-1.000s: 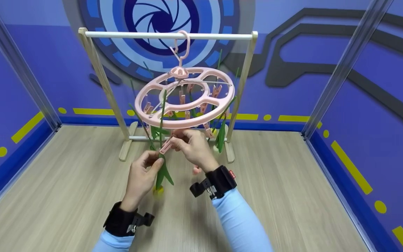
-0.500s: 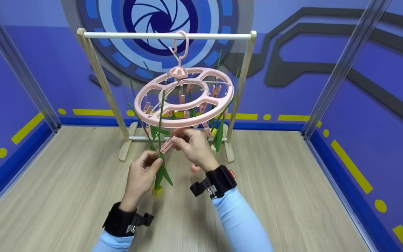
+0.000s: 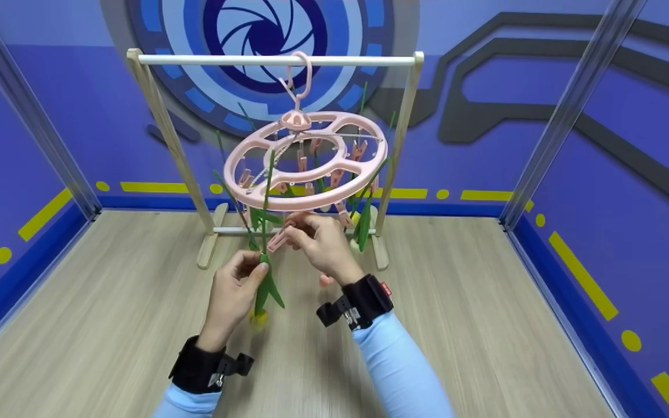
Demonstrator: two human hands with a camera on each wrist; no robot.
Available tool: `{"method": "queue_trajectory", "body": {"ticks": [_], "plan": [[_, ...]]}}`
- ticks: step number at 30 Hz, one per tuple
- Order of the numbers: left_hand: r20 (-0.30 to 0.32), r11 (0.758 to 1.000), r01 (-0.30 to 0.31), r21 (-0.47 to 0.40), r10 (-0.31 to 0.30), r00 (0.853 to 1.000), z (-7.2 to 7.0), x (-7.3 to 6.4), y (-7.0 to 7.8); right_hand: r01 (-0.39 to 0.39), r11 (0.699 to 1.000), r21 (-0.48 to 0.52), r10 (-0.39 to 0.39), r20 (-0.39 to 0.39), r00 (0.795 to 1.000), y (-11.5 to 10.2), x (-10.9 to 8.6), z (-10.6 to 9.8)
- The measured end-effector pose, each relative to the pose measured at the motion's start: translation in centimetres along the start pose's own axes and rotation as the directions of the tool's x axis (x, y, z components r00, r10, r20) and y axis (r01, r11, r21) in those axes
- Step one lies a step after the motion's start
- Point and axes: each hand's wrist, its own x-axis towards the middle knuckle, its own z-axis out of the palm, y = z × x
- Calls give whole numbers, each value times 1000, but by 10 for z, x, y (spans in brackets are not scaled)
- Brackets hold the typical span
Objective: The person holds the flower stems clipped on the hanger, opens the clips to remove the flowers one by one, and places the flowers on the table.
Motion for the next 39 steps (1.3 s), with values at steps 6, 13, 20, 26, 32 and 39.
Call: {"method": "queue_trajectory", "body": {"ticks": [6, 13, 20, 26, 32, 39], "plan": [[0, 1000, -1, 8, 1, 1000, -1, 0, -1, -21, 1000, -3, 21, 25, 999, 2, -1, -1], [0, 1000, -7, 27, 7, 1000, -4, 0, -1, -43, 999, -2, 43, 32, 999, 3, -2, -2], [-13, 998, -38, 41, 39, 999, -9, -2, -3, -43, 999, 4, 43, 11, 999, 4, -4, -5], [-27, 997, -42, 69, 44, 999, -18, -4, 1, -47, 999, 24, 47, -1, 999, 6, -5, -8], [-46, 992, -54, 111, 59, 997, -27, -8, 0, -49, 999, 23, 48, 13, 999, 8, -8, -10], [-72, 984, -80, 156, 92, 993, -41, -15, 0, -16, 996, -83, 19, 40, 999, 12, -16, -12]]}}
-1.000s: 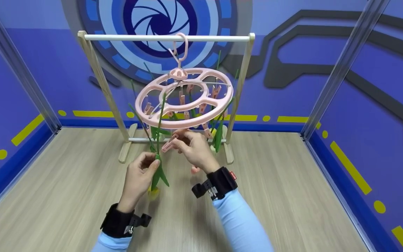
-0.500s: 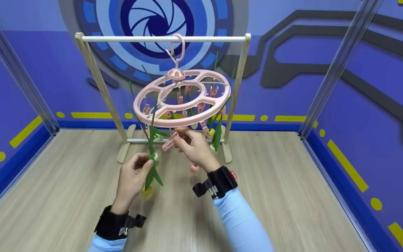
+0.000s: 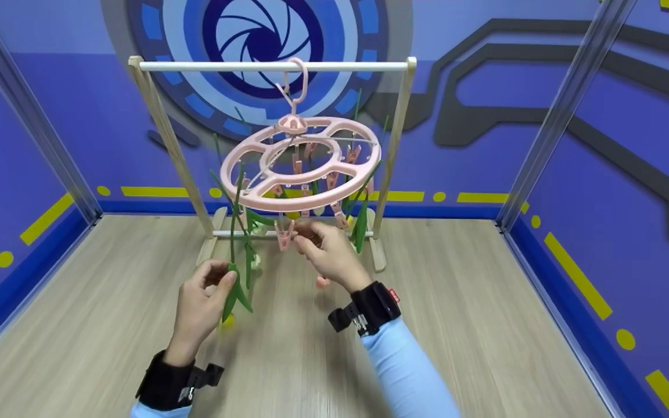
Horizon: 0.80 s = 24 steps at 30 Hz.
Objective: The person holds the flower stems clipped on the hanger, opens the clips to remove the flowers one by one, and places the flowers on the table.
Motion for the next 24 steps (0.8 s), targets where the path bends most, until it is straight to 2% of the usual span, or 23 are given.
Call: {"method": "queue_trajectory", "body": {"ticks": [8, 15, 24], "plan": [[-52, 998, -50, 41, 52, 997, -15, -4, 1, 74, 977, -202, -87, -56, 995, 2, -19, 6], [-75, 995, -79, 60, 84, 994, -25, -5, -2, 122, 944, -307, -168, -128, 977, 8, -39, 15], [-116, 993, -86, 80, 95, 989, -40, -4, -10, 177, 857, -484, -309, -207, 928, 20, -58, 28]]}}
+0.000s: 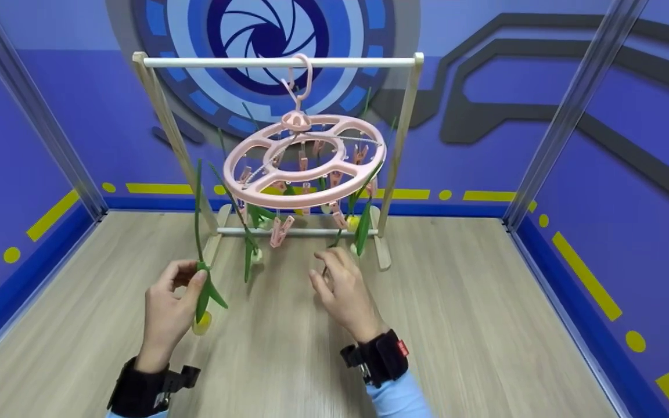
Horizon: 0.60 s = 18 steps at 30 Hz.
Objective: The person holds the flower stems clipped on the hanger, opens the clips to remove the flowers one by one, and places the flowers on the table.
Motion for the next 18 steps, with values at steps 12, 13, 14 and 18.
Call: {"method": "queue_trajectory", "body": {"ticks": [12, 13, 14, 18], "plan": [[-12, 997, 41, 72, -41, 999, -14, 2, -12, -14, 998, -59, 9, -86, 996, -8, -15, 24], [-11, 996, 44, 78, -43, 999, -15, 2, -13, -15, 998, -55, 10, -89, 996, -9, -16, 27], [-10, 995, 52, 84, -52, 999, -16, 2, -15, -18, 999, -51, 13, -91, 996, -9, -16, 29], [-5, 992, 90, 89, -90, 996, -21, 4, -21, -33, 998, -46, 30, -81, 996, -11, -18, 37]]}}
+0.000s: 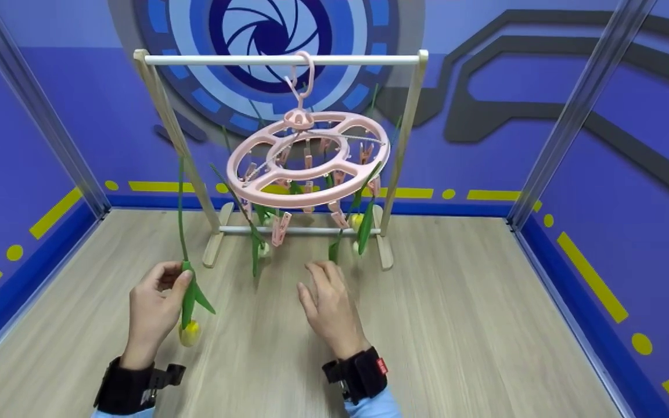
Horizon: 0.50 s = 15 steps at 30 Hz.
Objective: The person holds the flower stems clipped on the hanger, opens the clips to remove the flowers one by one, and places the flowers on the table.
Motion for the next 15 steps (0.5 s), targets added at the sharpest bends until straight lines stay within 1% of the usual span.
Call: {"method": "queue_trajectory", "body": {"ticks": [4, 9, 15], "plan": [[-5, 999, 47, 11, -47, 999, -5, 3, -8, -5, 1000, -7, 5, 21, 1000, -3, -1, 8], [0, 995, 81, 60, -82, 997, -10, 6, -17, 2, 1000, 3, -2, 43, 999, -7, -2, 19], [13, 988, 120, 96, -122, 992, -14, 9, -29, 20, 998, 52, -22, 29, 999, -12, -3, 33]]}}
